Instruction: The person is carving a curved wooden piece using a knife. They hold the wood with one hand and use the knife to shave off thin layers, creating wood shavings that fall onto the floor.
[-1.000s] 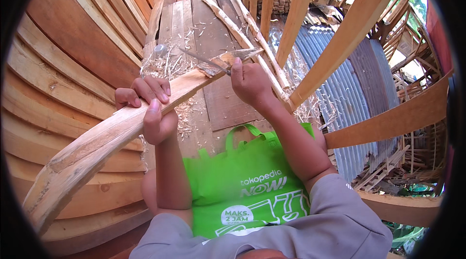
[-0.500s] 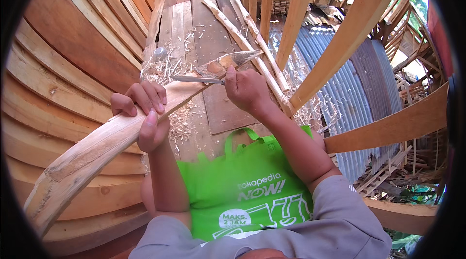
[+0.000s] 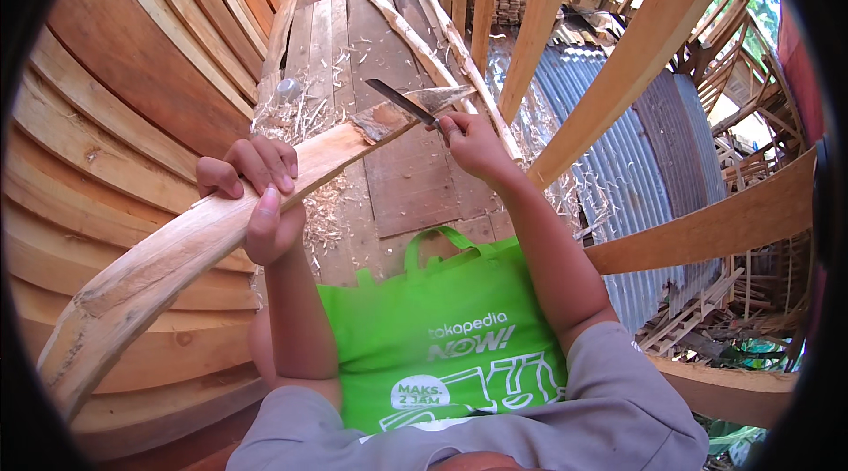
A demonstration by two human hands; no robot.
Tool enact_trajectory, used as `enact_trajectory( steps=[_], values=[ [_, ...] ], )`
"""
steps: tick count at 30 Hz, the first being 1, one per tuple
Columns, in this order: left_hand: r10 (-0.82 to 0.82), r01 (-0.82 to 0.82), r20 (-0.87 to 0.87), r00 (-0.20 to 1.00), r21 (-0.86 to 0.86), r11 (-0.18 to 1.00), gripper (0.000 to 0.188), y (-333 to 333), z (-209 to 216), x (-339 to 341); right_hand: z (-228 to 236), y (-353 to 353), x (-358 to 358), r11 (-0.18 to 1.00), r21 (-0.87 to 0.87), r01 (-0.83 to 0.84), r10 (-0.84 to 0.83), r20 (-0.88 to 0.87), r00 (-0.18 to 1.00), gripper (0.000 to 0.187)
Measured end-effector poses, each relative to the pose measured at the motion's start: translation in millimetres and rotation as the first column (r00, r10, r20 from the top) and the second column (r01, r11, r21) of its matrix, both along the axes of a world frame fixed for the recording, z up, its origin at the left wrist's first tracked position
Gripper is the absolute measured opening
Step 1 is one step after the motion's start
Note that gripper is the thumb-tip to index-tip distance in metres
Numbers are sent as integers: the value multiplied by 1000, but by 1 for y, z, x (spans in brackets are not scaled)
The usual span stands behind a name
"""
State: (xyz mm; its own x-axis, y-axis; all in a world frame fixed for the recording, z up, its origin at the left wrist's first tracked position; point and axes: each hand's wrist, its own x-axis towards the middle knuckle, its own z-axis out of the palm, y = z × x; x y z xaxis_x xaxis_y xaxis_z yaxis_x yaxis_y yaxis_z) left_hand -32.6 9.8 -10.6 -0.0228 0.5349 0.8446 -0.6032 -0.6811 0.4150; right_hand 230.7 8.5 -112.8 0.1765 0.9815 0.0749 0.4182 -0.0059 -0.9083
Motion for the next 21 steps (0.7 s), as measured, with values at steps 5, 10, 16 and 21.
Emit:
enact_trajectory(
  steps=[5, 10, 16, 21],
  values=[
    [11, -11, 13, 1000, -8, 1000, 26, -1, -1, 0, 2, 4, -17, 989, -149, 14, -34, -132, 991, 45],
    [6, -6, 11, 1000, -9, 1000, 26, 0, 0, 0, -3, 0, -39, 998, -27, 59, -62, -108, 992, 49],
    [17, -17, 15, 1000, -18, 1000, 27, -1, -1, -1, 13, -2, -48, 997, -61, 49, -51, -37, 998, 59],
    [4, -4, 20, 1000, -7, 1000, 26, -1, 0, 2, 17, 2, -47, 988, -138, 71, -91, -143, 985, 67]
  ],
)
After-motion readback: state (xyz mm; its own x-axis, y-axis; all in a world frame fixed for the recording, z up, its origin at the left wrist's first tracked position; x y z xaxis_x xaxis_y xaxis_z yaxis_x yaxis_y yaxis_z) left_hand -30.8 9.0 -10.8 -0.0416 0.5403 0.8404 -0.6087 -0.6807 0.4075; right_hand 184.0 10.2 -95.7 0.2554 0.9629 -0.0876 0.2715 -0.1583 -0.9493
